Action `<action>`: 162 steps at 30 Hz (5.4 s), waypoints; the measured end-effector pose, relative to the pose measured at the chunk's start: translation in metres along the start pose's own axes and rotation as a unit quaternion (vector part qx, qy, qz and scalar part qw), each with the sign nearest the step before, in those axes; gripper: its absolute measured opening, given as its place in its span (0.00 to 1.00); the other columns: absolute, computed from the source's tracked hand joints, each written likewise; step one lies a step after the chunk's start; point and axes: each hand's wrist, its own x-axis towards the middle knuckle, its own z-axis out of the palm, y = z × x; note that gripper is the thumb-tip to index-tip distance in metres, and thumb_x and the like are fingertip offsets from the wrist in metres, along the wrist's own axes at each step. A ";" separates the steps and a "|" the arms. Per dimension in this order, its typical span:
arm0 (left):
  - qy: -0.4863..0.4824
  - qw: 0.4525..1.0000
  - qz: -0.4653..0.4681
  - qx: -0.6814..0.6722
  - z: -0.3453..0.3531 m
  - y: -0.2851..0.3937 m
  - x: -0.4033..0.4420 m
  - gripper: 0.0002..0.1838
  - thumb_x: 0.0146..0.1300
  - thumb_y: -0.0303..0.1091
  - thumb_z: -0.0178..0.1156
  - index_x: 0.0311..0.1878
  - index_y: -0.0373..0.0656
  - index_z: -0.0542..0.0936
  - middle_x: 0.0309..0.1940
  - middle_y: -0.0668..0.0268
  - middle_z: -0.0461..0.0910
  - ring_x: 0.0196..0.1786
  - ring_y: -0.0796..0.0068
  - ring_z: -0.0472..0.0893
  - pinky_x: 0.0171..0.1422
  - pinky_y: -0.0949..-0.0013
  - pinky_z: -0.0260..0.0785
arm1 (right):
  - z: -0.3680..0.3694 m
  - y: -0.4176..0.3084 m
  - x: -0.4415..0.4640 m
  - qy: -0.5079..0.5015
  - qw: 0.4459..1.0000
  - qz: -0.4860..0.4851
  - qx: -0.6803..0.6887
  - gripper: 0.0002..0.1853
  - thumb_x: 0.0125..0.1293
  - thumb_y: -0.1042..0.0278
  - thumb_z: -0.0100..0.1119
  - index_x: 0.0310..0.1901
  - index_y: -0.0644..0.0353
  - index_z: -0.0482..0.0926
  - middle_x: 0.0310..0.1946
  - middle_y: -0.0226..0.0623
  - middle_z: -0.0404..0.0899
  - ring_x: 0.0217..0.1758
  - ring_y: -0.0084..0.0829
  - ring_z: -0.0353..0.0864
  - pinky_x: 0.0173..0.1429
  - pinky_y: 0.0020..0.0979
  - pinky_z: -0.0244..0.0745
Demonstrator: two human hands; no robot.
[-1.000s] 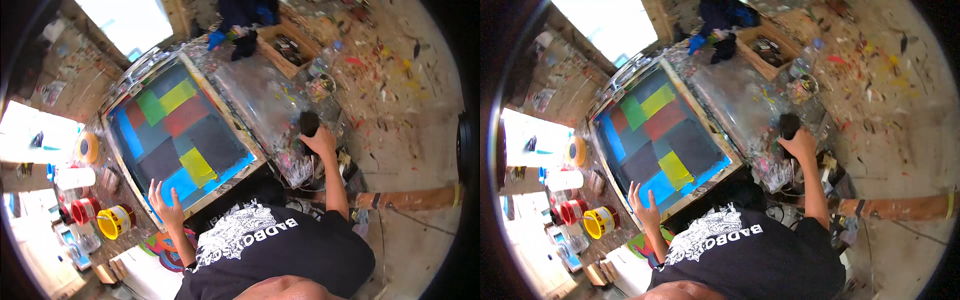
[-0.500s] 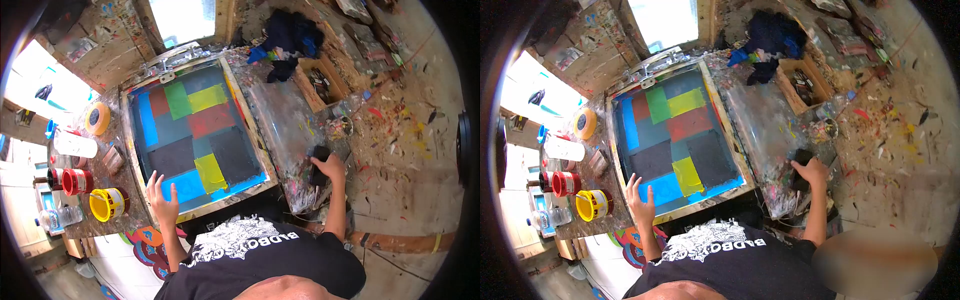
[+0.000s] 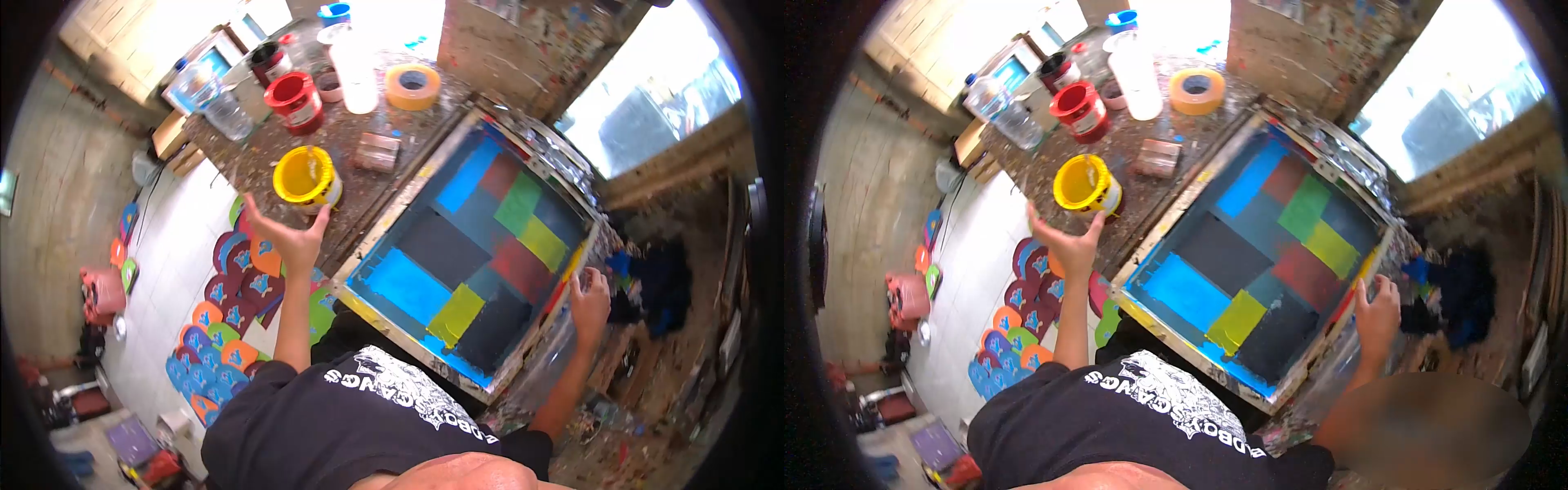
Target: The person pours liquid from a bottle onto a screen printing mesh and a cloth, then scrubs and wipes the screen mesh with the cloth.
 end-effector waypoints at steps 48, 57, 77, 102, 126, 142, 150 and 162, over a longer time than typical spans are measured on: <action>-0.281 0.935 0.063 0.206 0.186 -0.053 0.062 0.37 0.62 0.60 0.67 0.72 0.55 0.77 0.71 0.39 0.70 0.70 0.39 0.71 0.73 0.40 0.61 | 0.016 -0.003 -0.177 0.020 0.985 0.123 0.123 0.15 0.72 0.61 0.64 0.52 0.63 0.83 0.52 0.44 0.82 0.59 0.49 0.80 0.65 0.44 0.73; -0.117 0.980 0.138 0.076 0.208 -0.030 0.069 0.39 0.60 0.48 0.72 0.70 0.37 0.73 0.67 0.44 0.75 0.71 0.44 0.71 0.73 0.41 0.62 | 0.002 0.009 -0.169 0.031 0.981 0.148 0.123 0.15 0.70 0.61 0.65 0.51 0.62 0.83 0.50 0.43 0.83 0.58 0.48 0.80 0.63 0.43 0.73; -0.052 0.983 0.024 -0.172 0.257 0.051 0.149 0.56 0.44 0.54 0.86 0.68 0.31 0.67 0.61 0.44 0.76 0.60 0.45 0.81 0.66 0.47 0.75 | 0.052 -0.002 -0.051 -0.009 0.952 0.021 0.304 0.17 0.70 0.57 0.66 0.49 0.64 0.84 0.45 0.45 0.86 0.48 0.43 0.87 0.55 0.41 0.80; -0.455 0.798 0.254 -0.303 0.071 0.116 0.088 0.45 0.46 0.31 0.76 0.72 0.39 0.72 0.63 0.49 0.79 0.64 0.45 0.80 0.67 0.51 0.74 | 0.024 -0.084 0.115 -0.024 0.801 -0.038 0.597 0.22 0.78 0.54 0.56 0.66 0.55 0.81 0.63 0.33 0.82 0.57 0.27 0.86 0.56 0.31 0.79; -0.574 0.714 0.390 -0.090 0.086 0.143 0.072 0.47 0.44 0.30 0.72 0.74 0.44 0.71 0.56 0.53 0.80 0.59 0.46 0.80 0.67 0.51 0.72 | -0.006 0.063 -0.158 0.004 0.855 0.132 0.501 0.17 0.77 0.60 0.60 0.59 0.61 0.82 0.52 0.31 0.86 0.51 0.23 0.84 0.58 0.29 0.76; -0.609 0.648 0.406 -0.210 0.017 0.162 0.047 0.45 0.44 0.28 0.72 0.72 0.41 0.74 0.57 0.54 0.81 0.57 0.49 0.81 0.66 0.53 0.72 | 0.009 0.057 -0.169 -0.054 0.882 0.137 0.449 0.16 0.79 0.63 0.58 0.60 0.63 0.81 0.55 0.32 0.84 0.57 0.24 0.83 0.66 0.30 0.77; -0.638 0.556 0.499 -0.186 -0.003 0.181 0.015 0.49 0.41 0.28 0.73 0.75 0.44 0.72 0.60 0.57 0.79 0.63 0.51 0.78 0.72 0.54 0.68 | 0.009 0.064 -0.189 -0.003 0.889 0.136 0.437 0.16 0.75 0.60 0.62 0.57 0.59 0.84 0.48 0.30 0.87 0.47 0.23 0.83 0.54 0.29 0.77; -0.618 0.643 0.449 -0.059 -0.013 0.153 0.072 0.46 0.46 0.25 0.70 0.75 0.44 0.72 0.56 0.55 0.80 0.59 0.49 0.80 0.67 0.53 0.72 | 0.014 0.063 -0.185 -0.018 0.879 0.113 0.464 0.17 0.77 0.60 0.60 0.58 0.62 0.83 0.51 0.33 0.87 0.50 0.24 0.84 0.57 0.29 0.77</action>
